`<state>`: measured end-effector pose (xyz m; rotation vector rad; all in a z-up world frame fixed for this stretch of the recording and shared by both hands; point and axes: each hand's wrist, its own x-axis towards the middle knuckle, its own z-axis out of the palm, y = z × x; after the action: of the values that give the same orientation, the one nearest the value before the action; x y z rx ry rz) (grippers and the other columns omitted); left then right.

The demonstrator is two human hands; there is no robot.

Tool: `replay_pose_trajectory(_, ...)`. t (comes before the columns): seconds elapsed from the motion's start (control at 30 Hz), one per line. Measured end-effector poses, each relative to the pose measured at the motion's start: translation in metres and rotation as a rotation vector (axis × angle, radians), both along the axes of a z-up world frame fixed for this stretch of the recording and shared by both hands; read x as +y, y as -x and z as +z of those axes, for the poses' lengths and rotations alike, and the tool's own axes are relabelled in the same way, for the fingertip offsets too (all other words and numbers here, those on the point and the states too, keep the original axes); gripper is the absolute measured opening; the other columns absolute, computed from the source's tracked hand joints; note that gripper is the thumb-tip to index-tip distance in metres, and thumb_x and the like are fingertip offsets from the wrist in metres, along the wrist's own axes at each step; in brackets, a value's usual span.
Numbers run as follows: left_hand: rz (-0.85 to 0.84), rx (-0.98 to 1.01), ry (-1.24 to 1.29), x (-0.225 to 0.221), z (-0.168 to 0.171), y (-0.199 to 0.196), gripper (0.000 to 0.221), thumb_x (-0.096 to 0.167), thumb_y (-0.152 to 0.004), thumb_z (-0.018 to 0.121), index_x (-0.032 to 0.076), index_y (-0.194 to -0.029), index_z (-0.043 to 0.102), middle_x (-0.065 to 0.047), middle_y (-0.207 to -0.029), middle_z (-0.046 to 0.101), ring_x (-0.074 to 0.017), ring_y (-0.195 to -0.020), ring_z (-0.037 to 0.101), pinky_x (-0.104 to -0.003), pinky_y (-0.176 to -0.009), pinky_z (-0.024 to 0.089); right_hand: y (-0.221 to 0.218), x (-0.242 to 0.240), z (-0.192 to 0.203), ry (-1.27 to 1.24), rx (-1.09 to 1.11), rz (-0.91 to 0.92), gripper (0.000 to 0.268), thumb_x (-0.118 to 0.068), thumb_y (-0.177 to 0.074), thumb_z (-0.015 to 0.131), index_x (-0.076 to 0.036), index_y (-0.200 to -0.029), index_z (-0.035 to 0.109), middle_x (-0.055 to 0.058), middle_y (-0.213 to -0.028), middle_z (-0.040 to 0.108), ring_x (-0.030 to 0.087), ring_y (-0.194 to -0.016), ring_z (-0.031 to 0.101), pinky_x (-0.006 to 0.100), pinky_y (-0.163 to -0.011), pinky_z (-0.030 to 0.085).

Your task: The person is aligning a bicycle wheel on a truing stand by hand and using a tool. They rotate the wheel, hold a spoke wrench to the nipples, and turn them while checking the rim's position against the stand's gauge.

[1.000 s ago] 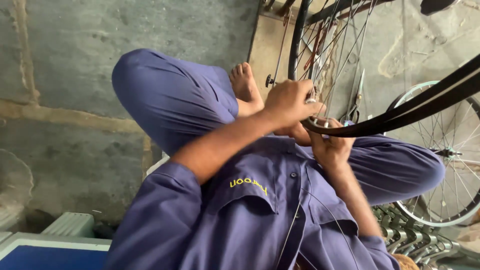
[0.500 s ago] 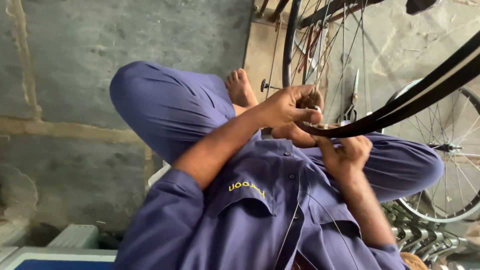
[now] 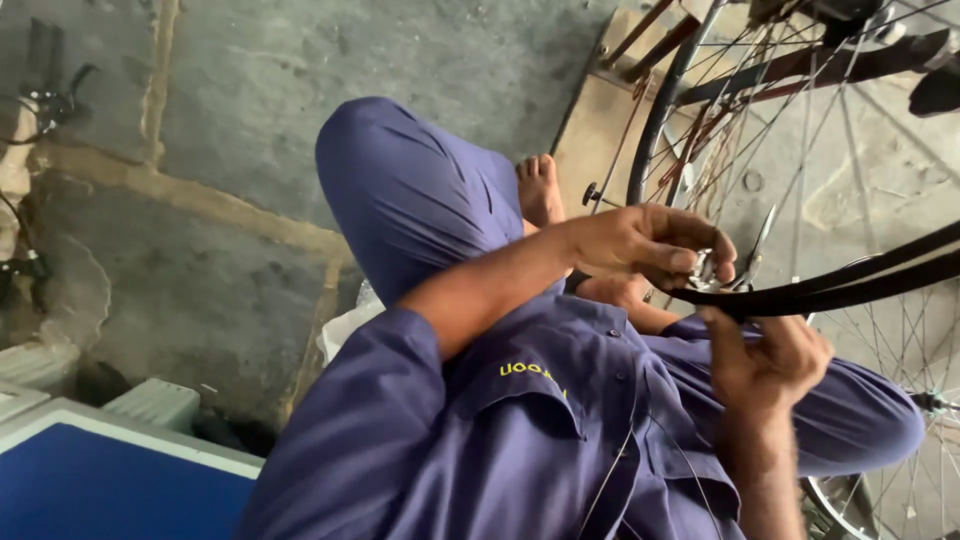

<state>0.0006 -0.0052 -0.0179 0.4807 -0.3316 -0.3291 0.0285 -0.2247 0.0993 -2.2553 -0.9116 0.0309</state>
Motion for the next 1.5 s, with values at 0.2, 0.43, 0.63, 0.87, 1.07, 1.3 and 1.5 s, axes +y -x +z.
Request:
replay_pose_trajectory(0.2,0.511,-0.069,-1.223,-0.012,-0.016,-0.012,0.045,0.045,-0.083,0.086,0.005,-0.100,0.073,-0.006,-0.086,0.074,-0.0184,-0.078,0.072,-0.032,-0.071,0.055,0.004,0.005,-0.049,-0.018,-0.164,0.077,0.017,-0.009,-0.088,0.089,-0.003,-0.095,0.075,0.011,-0.080,0.068,0.026,-0.070,0.067,0.037,-0.064,0.048)
replay_pose_trajectory(0.43,0.354,0.135,-1.443,-0.016,0.021,-0.013,0.047,0.035,-0.084,0.080,0.003,-0.114,0.065,-0.015,-0.100,0.074,-0.0280,-0.094,0.073,-0.040,-0.082,0.057,0.005,0.000,-0.078,0.098,-0.163,0.036,0.015,-0.013,-0.089,0.088,-0.006,-0.094,0.076,0.013,-0.086,0.072,0.030,-0.075,0.069,0.038,-0.066,0.051)
replay_pose_trajectory(0.63,0.042,0.032,0.036,0.003,0.022,0.008,0.052,0.030,-0.090,0.085,0.006,-0.130,0.062,-0.012,-0.126,0.070,-0.0201,-0.121,0.067,-0.034,-0.105,0.054,0.012,0.001,-0.021,-0.064,-0.094,0.047,0.016,-0.010,-0.098,0.080,-0.003,-0.112,0.075,0.012,-0.099,0.073,0.022,-0.080,0.070,0.029,-0.073,0.051)
replay_pose_trajectory(0.87,0.437,-0.004,-1.221,0.001,0.013,-0.005,0.043,0.041,-0.078,0.089,0.007,-0.100,0.074,-0.010,-0.085,0.075,-0.0245,-0.080,0.072,-0.036,-0.069,0.054,-0.019,0.003,-0.045,-0.062,0.587,-0.079,0.024,-0.014,-0.100,0.077,0.004,-0.114,0.069,0.010,-0.088,0.066,0.014,-0.076,0.057,0.029,-0.070,0.045)
replay_pose_trajectory(1.07,0.792,-0.090,-0.708,0.022,-0.043,-0.039,0.046,0.050,-0.093,0.075,0.006,-0.105,0.070,-0.013,-0.102,0.077,-0.0270,-0.097,0.075,-0.038,-0.083,0.059,-0.038,0.026,-0.046,-0.221,0.828,0.193,0.053,-0.033,-0.101,0.070,0.007,-0.135,0.062,0.006,-0.120,0.072,0.011,-0.107,0.065,0.026,-0.096,0.052)
replay_pose_trajectory(1.3,0.833,0.333,-1.260,0.012,-0.093,-0.067,0.028,0.039,-0.094,0.068,0.015,-0.109,0.072,-0.002,-0.083,0.080,-0.0193,-0.073,0.079,-0.033,-0.067,0.057,-0.053,0.022,-0.054,-0.558,0.929,-0.081,0.041,-0.013,-0.103,0.077,0.006,-0.135,0.060,0.013,-0.121,0.075,0.020,-0.112,0.072,0.034,-0.101,0.058)
replay_pose_trajectory(1.5,0.762,0.192,-1.184,0.005,-0.055,-0.054,0.020,0.029,-0.096,0.067,0.010,-0.100,0.073,-0.006,-0.070,0.070,-0.0198,-0.062,0.068,-0.035,-0.062,0.051,-0.051,0.037,-0.097,-0.430,1.022,-0.082,0.040,-0.006,-0.098,0.076,0.006,-0.133,0.061,0.009,-0.119,0.072,0.016,-0.109,0.070,0.031,-0.098,0.057)
